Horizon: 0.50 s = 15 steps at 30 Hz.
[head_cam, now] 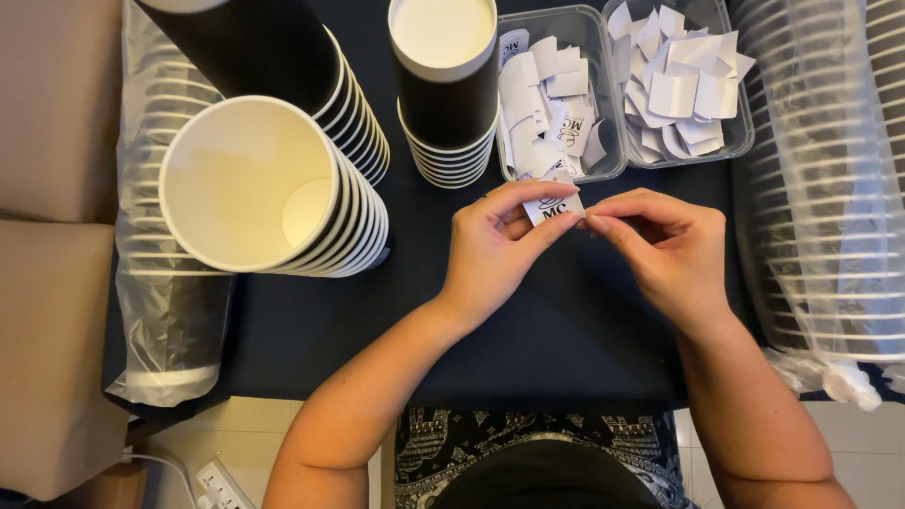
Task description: Applying adhesive brand labels to the sides of black paper coffee cups
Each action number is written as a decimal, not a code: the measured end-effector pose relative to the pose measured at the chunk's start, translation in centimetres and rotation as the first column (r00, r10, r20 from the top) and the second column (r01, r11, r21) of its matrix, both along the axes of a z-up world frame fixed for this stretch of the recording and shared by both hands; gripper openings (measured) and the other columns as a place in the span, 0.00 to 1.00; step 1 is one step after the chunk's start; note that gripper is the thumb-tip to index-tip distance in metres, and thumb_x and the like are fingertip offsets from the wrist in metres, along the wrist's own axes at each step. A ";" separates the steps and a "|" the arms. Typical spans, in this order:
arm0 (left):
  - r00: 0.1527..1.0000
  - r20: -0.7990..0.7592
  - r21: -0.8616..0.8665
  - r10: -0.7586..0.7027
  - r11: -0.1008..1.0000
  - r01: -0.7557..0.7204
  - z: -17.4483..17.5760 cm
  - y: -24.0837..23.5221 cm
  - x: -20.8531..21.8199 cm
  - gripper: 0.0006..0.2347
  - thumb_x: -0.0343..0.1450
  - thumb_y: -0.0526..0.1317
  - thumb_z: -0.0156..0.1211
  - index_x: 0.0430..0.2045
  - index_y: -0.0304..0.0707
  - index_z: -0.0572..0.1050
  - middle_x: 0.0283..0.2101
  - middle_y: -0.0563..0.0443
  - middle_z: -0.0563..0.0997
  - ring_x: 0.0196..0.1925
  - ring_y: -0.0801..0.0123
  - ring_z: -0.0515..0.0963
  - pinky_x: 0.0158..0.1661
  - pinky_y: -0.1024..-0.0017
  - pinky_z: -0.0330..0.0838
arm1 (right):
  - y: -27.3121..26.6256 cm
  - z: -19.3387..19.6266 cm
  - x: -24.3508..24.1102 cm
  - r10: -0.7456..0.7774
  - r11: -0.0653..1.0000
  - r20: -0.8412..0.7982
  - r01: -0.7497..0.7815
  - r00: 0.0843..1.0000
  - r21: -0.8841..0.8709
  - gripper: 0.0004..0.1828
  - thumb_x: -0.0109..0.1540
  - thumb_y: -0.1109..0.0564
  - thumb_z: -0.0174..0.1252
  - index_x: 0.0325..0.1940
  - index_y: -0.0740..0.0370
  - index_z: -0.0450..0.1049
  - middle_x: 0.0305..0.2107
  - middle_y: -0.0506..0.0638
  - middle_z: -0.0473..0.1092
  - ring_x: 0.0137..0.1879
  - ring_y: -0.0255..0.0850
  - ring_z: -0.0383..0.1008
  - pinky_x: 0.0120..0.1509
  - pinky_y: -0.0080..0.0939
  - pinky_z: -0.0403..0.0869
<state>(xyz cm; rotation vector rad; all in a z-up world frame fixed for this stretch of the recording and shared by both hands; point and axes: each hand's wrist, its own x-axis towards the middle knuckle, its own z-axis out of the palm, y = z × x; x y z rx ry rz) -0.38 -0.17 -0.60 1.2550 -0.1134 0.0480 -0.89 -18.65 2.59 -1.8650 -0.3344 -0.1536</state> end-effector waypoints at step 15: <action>0.998 0.055 0.049 0.027 0.998 -0.030 0.5 -0.1 -0.3 0.11 0.67 0.32 0.74 0.42 0.35 0.83 0.44 0.45 0.82 0.47 0.67 0.85 0.44 0.74 0.84 | 0.1 0.1 0.0 0.008 1.000 0.025 -0.007 1.000 -0.022 0.01 0.62 0.71 0.66 0.38 0.74 0.80 0.30 0.62 0.77 0.38 0.46 0.80 0.49 0.44 0.77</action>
